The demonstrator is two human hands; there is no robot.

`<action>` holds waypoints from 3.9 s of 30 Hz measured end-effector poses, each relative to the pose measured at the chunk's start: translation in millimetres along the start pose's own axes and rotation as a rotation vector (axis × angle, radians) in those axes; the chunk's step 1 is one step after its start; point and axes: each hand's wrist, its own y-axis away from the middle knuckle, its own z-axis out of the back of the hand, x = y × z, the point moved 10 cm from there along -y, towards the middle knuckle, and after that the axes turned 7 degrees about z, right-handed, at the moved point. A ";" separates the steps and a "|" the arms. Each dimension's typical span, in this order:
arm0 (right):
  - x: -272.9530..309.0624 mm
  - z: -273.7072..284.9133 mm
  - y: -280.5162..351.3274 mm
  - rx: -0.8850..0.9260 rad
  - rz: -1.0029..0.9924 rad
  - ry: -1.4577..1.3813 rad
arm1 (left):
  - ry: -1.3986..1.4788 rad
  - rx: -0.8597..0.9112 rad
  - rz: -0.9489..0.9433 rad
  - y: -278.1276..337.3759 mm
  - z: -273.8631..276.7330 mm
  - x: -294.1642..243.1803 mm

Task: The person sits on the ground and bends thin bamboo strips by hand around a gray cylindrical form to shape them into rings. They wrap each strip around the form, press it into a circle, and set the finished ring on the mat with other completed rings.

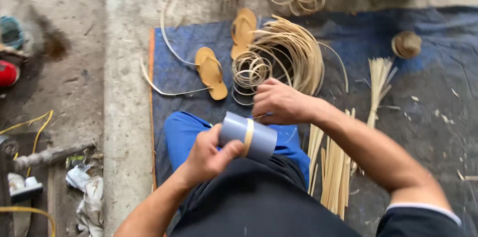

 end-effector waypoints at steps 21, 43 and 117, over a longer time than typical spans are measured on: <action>-53.5 -188.3 51.4 -0.926 -0.305 -2.210 | -1.486 -0.265 -1.119 3.6 -48.0 -24.5; -141.3 -173.2 164.8 -0.303 -1.039 0.007 | -1.120 -0.128 -0.672 -38.8 -32.8 59.8; -44.2 -180.2 182.2 -0.924 -1.084 -0.846 | 0.301 -0.590 -0.235 -82.1 126.9 47.5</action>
